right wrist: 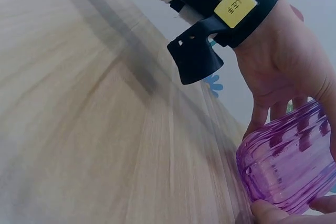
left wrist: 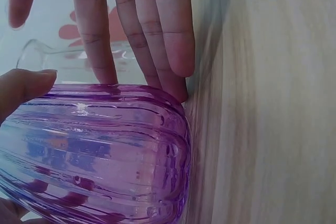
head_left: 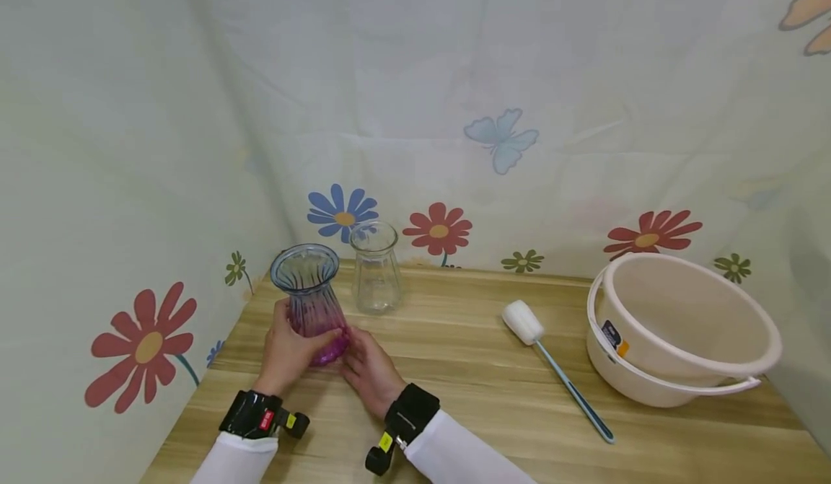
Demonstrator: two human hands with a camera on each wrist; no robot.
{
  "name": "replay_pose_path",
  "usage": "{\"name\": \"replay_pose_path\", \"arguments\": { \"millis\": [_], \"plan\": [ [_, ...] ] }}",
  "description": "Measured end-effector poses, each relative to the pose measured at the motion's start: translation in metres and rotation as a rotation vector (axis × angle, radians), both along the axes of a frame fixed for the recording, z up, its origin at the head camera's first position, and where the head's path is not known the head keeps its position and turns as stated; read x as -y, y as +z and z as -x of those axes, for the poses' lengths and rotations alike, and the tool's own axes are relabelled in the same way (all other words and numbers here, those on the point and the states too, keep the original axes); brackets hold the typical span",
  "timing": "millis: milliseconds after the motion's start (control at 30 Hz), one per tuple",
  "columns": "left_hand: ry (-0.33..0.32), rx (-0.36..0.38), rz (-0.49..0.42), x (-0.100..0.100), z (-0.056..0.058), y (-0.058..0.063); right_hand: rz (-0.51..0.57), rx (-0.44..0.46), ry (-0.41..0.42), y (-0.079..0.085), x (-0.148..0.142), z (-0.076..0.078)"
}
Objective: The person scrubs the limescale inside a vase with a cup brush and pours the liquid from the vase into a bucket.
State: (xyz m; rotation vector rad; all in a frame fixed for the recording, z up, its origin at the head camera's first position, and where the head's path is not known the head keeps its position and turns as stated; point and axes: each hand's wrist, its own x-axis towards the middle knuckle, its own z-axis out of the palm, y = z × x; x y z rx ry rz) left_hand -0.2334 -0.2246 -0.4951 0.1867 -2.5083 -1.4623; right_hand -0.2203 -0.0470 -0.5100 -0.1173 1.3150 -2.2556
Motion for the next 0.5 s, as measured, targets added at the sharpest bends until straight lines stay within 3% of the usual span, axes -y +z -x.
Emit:
{"name": "replay_pose_path", "arguments": {
  "millis": [500],
  "plan": [
    [-0.040,0.066,-0.018,0.022,0.016,0.002,-0.007,-0.019,0.040,0.000,0.009,0.009]
  ]
}}
